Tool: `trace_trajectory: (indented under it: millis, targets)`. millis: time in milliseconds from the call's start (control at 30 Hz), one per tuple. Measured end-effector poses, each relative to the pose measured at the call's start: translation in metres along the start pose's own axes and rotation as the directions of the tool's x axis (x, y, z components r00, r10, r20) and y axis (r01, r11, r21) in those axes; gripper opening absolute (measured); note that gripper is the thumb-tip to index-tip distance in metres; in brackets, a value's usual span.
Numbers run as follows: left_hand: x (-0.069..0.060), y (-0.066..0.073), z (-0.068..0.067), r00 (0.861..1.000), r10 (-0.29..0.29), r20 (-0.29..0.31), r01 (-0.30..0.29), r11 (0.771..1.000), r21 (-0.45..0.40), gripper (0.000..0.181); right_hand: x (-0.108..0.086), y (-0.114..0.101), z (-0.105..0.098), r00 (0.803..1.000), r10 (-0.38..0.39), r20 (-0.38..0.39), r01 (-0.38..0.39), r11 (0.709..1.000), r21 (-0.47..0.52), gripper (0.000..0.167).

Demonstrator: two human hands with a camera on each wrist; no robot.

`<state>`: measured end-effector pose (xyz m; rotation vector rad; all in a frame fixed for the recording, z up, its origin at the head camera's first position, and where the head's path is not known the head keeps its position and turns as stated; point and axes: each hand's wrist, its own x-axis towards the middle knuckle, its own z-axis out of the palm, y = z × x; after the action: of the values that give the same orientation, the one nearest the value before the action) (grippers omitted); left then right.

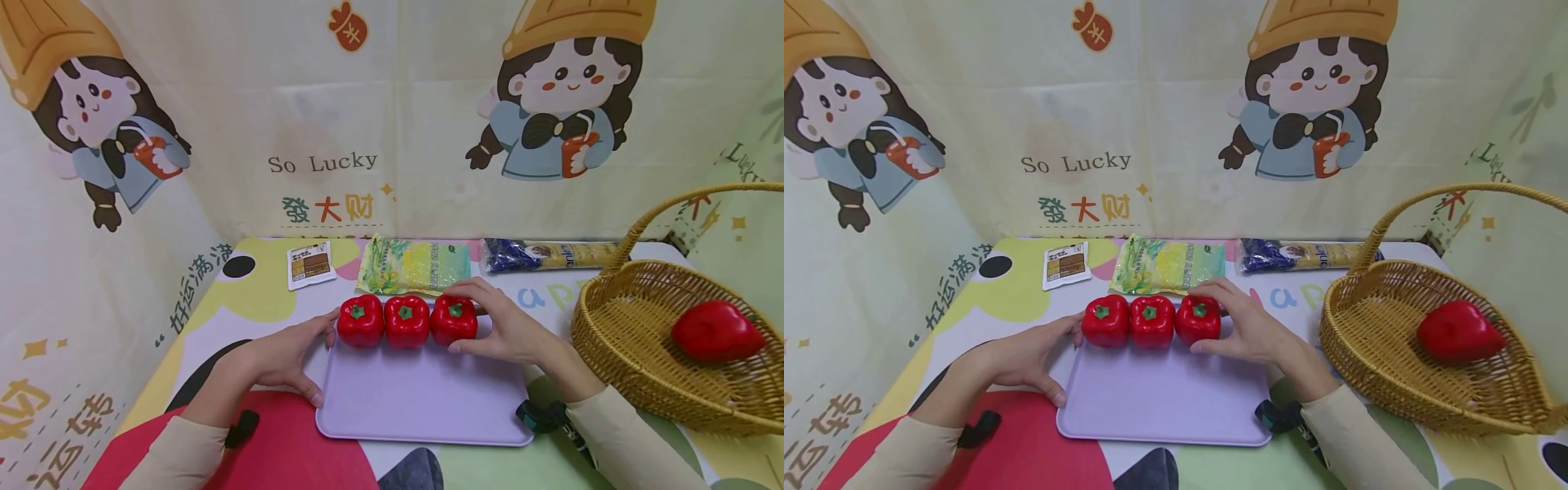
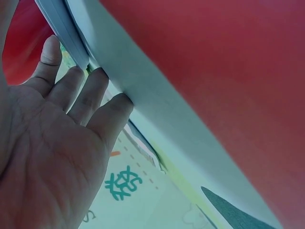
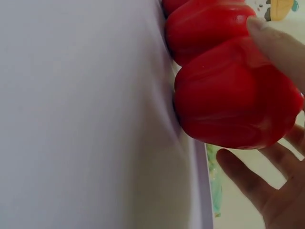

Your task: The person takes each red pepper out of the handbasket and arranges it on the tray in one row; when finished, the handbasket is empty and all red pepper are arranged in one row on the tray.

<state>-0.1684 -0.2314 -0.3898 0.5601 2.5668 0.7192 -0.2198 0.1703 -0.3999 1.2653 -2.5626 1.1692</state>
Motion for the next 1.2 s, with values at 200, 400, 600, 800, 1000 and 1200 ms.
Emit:
trace_trajectory:
  millis: [200,400,600,800,1000,1200]
  targets:
    - [0.001,0.000,-0.002,1.000,0.006,0.002,-0.006,1.000,0.022,0.077,-0.003,-0.001,-0.004,0.998,0.066,0.021,-0.067,0.997,0.037,0.083]
    - [0.001,0.002,-0.004,1.000,0.005,0.002,-0.005,1.000,0.026,0.087,-0.006,0.000,-0.010,0.997,0.074,0.014,-0.075,0.996,0.046,0.082]
    - [0.000,0.002,-0.002,1.000,-0.004,-0.004,0.004,1.000,0.019,0.096,-0.004,-0.001,-0.016,0.998,0.052,0.021,-0.054,0.997,0.059,0.074]
    - [-0.003,-0.002,-0.001,1.000,-0.018,-0.020,0.019,1.000,0.019,0.103,-0.001,-0.002,-0.025,1.000,0.025,0.011,-0.025,0.999,0.045,0.073]
    - [-0.001,-0.002,-0.001,0.999,-0.028,-0.015,0.028,0.999,0.016,0.093,-0.007,-0.006,-0.038,0.999,0.043,-0.013,-0.044,0.998,-0.033,0.074]
    - [0.001,0.000,-0.001,1.000,0.000,-0.009,0.000,1.000,0.021,0.098,-0.016,-0.004,-0.046,0.998,0.045,-0.045,-0.048,0.997,-0.057,0.070]
